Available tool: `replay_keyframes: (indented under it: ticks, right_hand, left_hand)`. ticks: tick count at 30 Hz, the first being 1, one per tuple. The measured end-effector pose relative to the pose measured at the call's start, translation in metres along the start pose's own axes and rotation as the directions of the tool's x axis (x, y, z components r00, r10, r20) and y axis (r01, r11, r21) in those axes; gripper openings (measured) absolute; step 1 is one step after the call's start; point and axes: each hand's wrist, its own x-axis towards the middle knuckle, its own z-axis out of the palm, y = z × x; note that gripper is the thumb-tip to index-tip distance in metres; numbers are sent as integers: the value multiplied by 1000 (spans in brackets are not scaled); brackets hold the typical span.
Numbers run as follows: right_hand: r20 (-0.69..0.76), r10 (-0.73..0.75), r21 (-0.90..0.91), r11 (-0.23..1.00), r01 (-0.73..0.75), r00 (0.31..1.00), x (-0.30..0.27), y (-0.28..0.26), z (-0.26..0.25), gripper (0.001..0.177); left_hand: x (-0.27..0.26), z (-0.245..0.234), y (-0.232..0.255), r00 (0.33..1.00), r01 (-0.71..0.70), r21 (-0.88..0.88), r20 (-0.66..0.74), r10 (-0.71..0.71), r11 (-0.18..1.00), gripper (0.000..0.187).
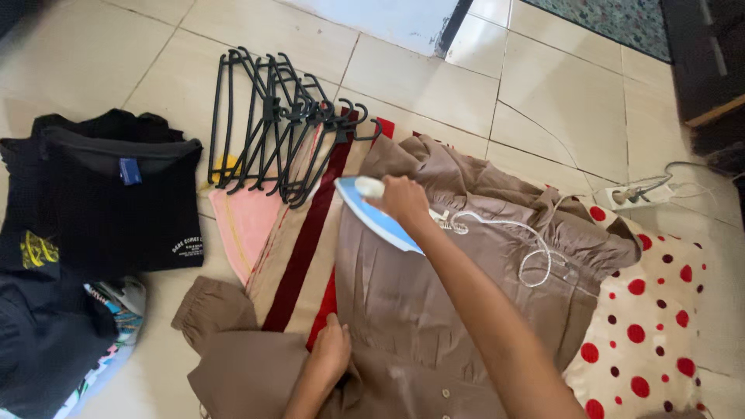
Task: The person irons a brown dress laid out on a thin mattress on the floor, using a blue and white iron and smoothing the fabric by hand.
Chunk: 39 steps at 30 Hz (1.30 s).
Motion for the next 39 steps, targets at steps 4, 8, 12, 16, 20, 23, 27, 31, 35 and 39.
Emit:
replay_keyframes:
  ticks: [4, 8, 12, 16, 20, 23, 27, 31, 35, 39]
  right_hand:
    - [35, 46, -18, 999, -45, 998, 20, -1, -4, 71]
    - [153, 3, 12, 1000, -5, 988, 7, 3, -4, 68]
    - [189, -53, -19, 998, 58, 980, -44, 13, 2, 71]
    - [116, 48, -16, 999, -46, 992, -86, 33, 0, 71]
    - [26, 94, -19, 995, -94, 995, -64, 38, 4, 66]
    - [-67, 101, 10, 995, -101, 993, -38, 34, 3, 62]
    - [-55, 71, 32, 997, -69, 996, -1, 27, -11, 59]
    - [61, 48, 18, 999, -49, 997, 9, 29, -9, 66]
    - [86, 47, -26, 999, -45, 995, 1, 33, -3, 67]
    - [112, -25, -55, 998, 31, 993, -38, 44, -3, 67]
  left_hand:
    - [-2, -14, 10, 999, 21, 55, 42, -24, 998, 35]
    - [5, -22, 5, 996, 11, 128, 84, -22, 992, 36]
    - [9, -26, -7, 992, 3, 196, 121, -27, 981, 36]
    - [27, -25, -1, 994, -26, 283, 108, -5, 959, 39]
    - [94, -38, 26, 994, -60, 93, -82, 68, 994, 74]
    - [139, -44, 23, 952, -256, -70, -192, 238, 964, 67]
    - [159, -47, -2, 941, -338, -393, -122, 316, 855, 45]
    - [176, -38, -14, 929, -369, -567, -194, 316, 737, 45]
    - [173, -41, -10, 897, -426, -322, -269, 350, 845, 41]
    - [169, -41, -7, 886, -424, -258, -319, 338, 868, 38]
